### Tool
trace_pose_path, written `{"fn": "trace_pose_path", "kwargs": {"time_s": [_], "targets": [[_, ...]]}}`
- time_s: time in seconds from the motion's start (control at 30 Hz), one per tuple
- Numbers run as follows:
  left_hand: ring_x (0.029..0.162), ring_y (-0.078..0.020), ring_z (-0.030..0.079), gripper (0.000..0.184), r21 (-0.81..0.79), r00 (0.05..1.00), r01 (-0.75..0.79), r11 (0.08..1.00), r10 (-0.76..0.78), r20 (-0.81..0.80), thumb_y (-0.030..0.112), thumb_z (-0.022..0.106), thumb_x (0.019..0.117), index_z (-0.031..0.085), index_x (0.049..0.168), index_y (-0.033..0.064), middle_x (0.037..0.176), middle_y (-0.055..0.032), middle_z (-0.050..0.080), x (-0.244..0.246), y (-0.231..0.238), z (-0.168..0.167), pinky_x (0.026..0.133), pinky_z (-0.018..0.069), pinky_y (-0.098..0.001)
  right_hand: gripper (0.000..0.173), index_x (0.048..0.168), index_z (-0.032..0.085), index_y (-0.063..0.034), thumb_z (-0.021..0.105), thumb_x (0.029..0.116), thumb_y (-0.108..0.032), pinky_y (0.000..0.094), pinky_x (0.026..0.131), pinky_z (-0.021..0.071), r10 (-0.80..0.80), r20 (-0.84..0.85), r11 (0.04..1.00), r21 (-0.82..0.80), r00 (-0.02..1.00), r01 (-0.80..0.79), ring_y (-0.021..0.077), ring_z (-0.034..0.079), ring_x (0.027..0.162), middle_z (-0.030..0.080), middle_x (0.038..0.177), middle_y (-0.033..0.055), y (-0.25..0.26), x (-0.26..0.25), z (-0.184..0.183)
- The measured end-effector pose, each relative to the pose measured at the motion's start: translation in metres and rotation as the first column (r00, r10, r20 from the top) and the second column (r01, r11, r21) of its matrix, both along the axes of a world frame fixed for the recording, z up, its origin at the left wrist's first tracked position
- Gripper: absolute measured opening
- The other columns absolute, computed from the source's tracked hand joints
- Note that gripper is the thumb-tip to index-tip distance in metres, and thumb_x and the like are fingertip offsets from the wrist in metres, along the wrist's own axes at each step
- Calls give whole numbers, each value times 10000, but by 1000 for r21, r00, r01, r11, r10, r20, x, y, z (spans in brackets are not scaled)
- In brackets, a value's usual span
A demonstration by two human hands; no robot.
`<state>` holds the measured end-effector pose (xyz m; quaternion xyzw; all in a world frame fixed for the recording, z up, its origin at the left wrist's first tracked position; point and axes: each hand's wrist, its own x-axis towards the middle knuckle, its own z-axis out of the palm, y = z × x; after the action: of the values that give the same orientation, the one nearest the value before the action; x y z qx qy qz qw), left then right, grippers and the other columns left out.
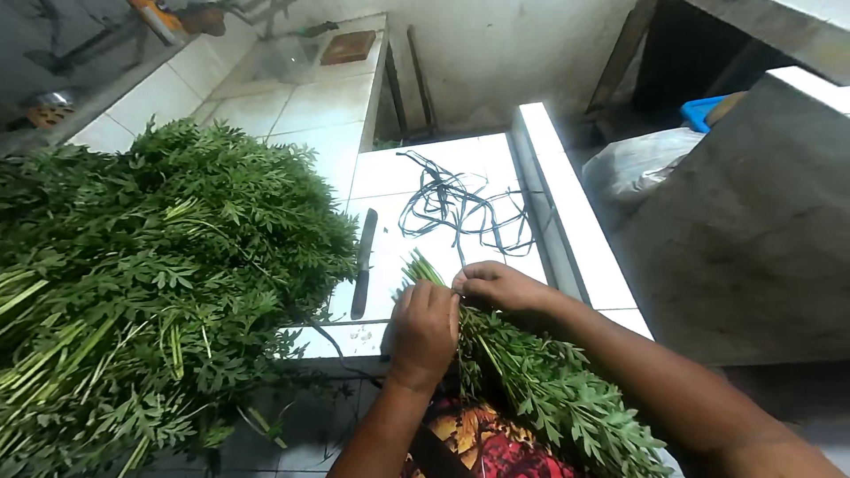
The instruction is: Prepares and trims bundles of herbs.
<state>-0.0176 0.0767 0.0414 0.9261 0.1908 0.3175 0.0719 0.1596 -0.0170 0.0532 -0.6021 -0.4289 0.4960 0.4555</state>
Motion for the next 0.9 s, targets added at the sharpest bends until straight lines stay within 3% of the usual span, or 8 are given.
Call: {"fn": "trace_pose_path", "kwargs": {"time_s": [0.23,0.33,0.4,0.47,0.6,0.73,0.83,0.9], "targets": [[843,-208,679,192,12,997,2,1000,-1,-83,226,613,985,721,914,83,870,-49,674,3,-4,5,767,583,-378,235,924,667,-117,535,1059,-257,248,616,475,-2,36,1000,-8,999,2,73,570,669,615,764,-4,-1,2,-2],[814,-191,669,209,-46,990,51,998,-56,-126,230,589,987,705,884,89,841,-35,658,0,6,8,742,582,-376,157,1009,704,-103,597,1037,-214,246,670,513,15,59,999,29,998,-17,77,612,732,670,839,7,-4,5,1],[790,-179,646,203,-90,980,93,992,-107,-166,221,569,971,674,853,94,819,-28,631,-4,15,8,725,568,-366,149,1042,724,-129,631,1032,-244,255,713,559,-5,275,996,82,961,-18,63,653,763,705,872,-13,-3,9,-1],[745,-174,628,188,-120,967,143,983,-164,-196,197,558,945,651,823,90,780,-31,609,-8,20,4,689,556,-361,125,1016,718,-145,637,1018,-240,325,730,578,-99,540,991,128,836,34,87,653,760,687,866,-16,-1,11,-6],[725,-147,611,187,-169,956,169,971,-203,-212,194,554,944,639,806,103,769,-13,594,-13,21,-6,672,546,-333,125,997,708,-174,643,998,-280,424,789,579,-191,738,981,129,647,142,167,657,862,664,921,3,2,2,-11],[837,-153,673,257,-259,957,101,960,-165,-239,259,530,1028,720,981,93,941,-45,682,-20,49,5,762,598,-372,172,1080,667,-166,579,1040,-309,472,742,582,-109,752,992,46,650,114,197,674,810,675,874,18,0,15,-10],[1113,-335,654,359,-224,849,-210,952,64,-525,322,515,1064,650,1245,43,1244,-178,632,-23,87,17,967,547,-558,196,1153,629,-190,531,1062,-333,450,678,585,-103,700,992,24,707,121,167,663,723,667,831,0,-8,21,-11],[1166,-419,631,481,-173,710,-436,883,219,-669,331,617,1013,567,1348,-11,1293,-250,607,-16,107,12,991,517,-613,267,1117,675,-212,503,1061,-407,459,682,574,-99,720,991,9,687,133,164,661,726,669,807,-13,-11,22,-9]]}}
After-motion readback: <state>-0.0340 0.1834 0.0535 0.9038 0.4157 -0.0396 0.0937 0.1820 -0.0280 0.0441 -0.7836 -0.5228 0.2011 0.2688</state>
